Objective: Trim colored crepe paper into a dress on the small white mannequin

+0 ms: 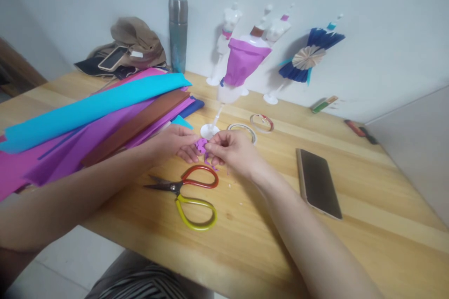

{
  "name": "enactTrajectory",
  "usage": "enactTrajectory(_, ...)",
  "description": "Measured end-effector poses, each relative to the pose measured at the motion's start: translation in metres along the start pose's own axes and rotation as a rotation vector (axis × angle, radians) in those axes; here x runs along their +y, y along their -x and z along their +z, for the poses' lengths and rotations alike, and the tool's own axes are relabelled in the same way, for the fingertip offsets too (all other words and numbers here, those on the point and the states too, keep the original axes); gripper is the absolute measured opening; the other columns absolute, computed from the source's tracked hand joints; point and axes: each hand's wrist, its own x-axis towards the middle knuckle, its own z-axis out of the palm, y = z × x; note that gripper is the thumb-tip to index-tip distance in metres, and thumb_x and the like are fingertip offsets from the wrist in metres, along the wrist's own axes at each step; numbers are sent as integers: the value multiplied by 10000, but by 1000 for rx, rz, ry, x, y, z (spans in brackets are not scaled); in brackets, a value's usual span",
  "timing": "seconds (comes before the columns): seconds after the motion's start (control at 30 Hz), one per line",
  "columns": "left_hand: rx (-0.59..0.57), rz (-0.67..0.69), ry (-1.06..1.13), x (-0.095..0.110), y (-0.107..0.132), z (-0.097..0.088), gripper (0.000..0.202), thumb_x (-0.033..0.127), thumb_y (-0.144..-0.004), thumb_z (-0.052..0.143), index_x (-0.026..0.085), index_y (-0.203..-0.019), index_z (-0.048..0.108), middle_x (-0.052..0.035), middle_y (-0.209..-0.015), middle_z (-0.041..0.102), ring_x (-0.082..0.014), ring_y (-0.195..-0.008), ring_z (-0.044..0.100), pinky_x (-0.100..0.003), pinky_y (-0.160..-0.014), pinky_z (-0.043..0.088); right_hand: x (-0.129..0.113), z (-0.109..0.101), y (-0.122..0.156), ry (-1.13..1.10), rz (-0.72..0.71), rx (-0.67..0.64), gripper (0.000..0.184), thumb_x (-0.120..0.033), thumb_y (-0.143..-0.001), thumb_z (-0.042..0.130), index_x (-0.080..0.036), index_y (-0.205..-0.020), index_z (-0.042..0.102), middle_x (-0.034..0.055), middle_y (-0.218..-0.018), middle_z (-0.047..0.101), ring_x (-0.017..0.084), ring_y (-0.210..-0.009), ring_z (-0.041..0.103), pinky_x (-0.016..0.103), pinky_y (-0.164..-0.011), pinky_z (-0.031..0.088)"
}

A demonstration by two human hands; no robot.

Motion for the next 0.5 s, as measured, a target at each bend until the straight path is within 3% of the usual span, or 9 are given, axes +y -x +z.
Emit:
enactTrajectory(0.23,-21,-50,-12,-1,-3,0,357,105,-1045,593,104,-707,706,-42,-611,731,-102,-492,686,-194,-544,553,-2,2,0,-9,-35,32,503,-689,-673,873,-248,-658,631,-11,-540,634,162,-502,598,308,-531,496)
enactTrajectory(0.43,-22,-61,25,-1,0,3,508,413,-1103,557,108,-718,686,-87,-635,729,-147,-513,692,-247,-536,560,6,7,-4,63,-68,84,477,-665,-760,812,-246,-656,609,-1,-541,599,168,-511,558,315,-532,437)
enactTrajectory(0.5,-39,-46,-32,0,3,4,439,359,-1058,653,103,-705,701,-74,-628,724,-136,-528,692,-233,-545,562,7,8,-4,68,-75,93,464,-644,-778,796,-242,-654,603,5,-555,611,166,-518,557,320,-545,442)
